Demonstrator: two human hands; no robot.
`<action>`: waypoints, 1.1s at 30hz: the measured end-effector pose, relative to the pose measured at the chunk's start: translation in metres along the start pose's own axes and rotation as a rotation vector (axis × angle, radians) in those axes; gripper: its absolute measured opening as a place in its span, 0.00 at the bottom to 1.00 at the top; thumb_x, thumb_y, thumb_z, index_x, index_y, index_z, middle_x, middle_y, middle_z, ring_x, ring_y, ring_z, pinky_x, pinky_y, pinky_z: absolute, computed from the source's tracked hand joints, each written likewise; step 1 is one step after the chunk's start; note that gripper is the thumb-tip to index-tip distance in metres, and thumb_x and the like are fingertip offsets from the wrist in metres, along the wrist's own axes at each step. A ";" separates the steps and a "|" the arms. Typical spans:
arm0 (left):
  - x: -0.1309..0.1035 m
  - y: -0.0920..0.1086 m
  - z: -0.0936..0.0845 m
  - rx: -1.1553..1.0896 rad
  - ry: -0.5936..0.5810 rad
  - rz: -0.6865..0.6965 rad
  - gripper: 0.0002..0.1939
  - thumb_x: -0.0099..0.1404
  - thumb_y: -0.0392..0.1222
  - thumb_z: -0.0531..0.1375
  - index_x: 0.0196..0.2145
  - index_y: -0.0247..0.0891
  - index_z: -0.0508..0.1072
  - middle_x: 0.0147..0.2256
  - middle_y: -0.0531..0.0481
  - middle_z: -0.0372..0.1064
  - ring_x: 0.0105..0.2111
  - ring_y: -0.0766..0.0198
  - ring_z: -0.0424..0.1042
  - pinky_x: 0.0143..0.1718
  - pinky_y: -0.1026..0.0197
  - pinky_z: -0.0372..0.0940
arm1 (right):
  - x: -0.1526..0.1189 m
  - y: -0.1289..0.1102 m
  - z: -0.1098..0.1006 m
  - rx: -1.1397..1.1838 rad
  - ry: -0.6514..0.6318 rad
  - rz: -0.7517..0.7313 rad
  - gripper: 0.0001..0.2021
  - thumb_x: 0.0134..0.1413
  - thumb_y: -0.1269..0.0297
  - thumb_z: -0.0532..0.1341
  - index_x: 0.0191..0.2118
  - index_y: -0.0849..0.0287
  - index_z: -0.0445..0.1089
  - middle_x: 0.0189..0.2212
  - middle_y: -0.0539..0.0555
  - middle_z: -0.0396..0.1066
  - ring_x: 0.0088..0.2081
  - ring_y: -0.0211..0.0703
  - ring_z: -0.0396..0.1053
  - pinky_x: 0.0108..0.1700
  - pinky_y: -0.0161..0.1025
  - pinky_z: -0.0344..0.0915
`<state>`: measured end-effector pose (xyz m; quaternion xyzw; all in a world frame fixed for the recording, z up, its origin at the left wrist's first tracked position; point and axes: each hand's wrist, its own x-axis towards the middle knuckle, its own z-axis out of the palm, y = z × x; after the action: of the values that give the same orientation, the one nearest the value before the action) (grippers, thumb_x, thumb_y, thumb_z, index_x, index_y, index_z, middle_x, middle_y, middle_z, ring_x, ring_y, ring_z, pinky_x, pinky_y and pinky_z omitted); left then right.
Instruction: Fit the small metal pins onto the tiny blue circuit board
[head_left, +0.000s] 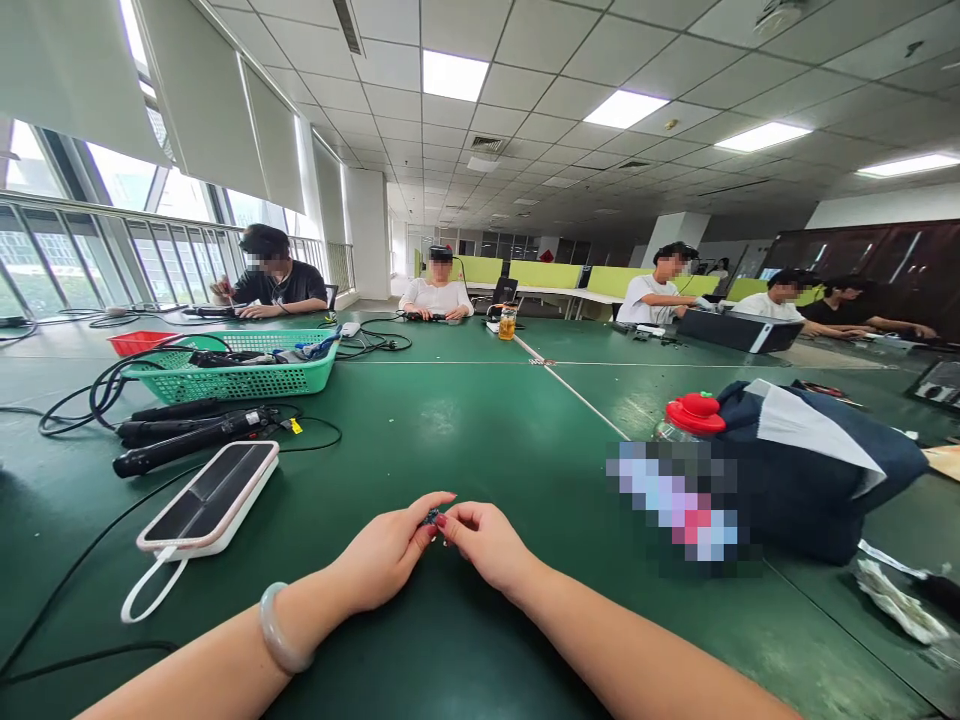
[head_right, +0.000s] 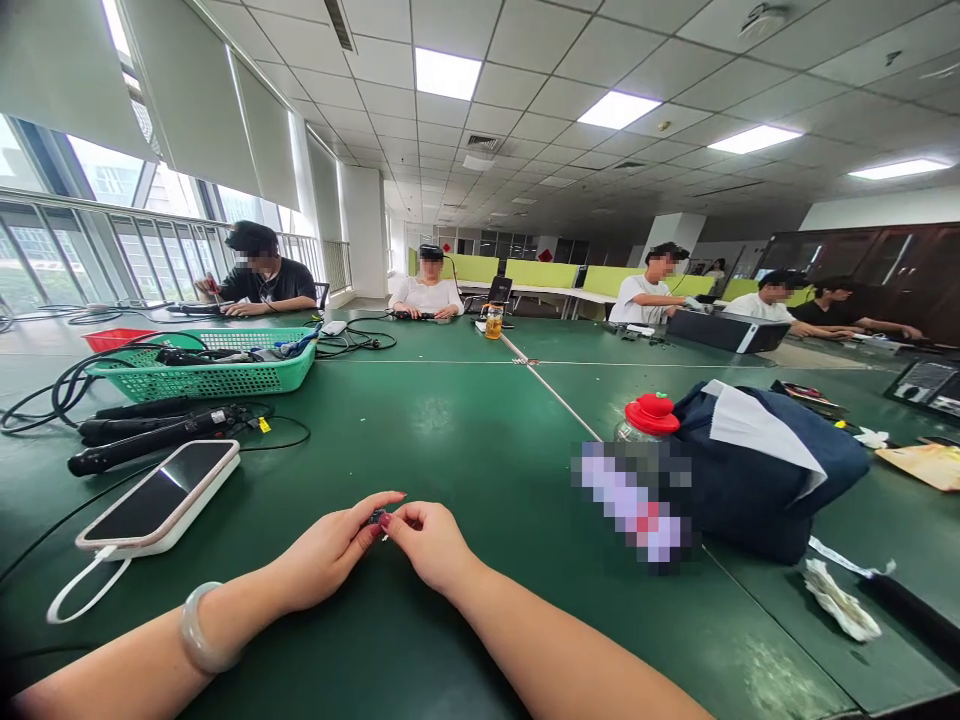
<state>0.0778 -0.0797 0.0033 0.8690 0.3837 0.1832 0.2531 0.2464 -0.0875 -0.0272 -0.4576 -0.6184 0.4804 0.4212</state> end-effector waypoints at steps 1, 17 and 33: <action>0.000 0.000 0.000 0.010 0.004 0.005 0.20 0.66 0.44 0.43 0.55 0.46 0.56 0.42 0.51 0.71 0.39 0.62 0.70 0.42 0.60 0.63 | 0.000 -0.001 0.000 0.010 -0.003 0.008 0.19 0.48 0.49 0.58 0.22 0.62 0.63 0.16 0.45 0.54 0.20 0.31 0.48 0.22 0.31 0.46; -0.002 0.000 0.000 0.007 -0.032 0.007 0.22 0.65 0.42 0.43 0.57 0.44 0.54 0.33 0.51 0.70 0.34 0.61 0.69 0.37 0.61 0.61 | -0.001 -0.001 0.000 -0.105 0.049 -0.052 0.09 0.48 0.63 0.57 0.24 0.62 0.68 0.20 0.48 0.63 0.23 0.33 0.56 0.27 0.31 0.53; 0.001 -0.003 0.003 0.041 -0.024 -0.013 0.22 0.65 0.42 0.45 0.56 0.44 0.53 0.40 0.49 0.71 0.37 0.60 0.69 0.40 0.60 0.61 | -0.007 -0.007 -0.003 -0.349 0.112 -0.191 0.10 0.54 0.65 0.54 0.25 0.60 0.67 0.23 0.48 0.62 0.25 0.34 0.57 0.28 0.31 0.53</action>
<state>0.0784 -0.0787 -0.0007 0.8737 0.3898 0.1630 0.2410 0.2495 -0.0945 -0.0206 -0.4888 -0.7084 0.2976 0.4132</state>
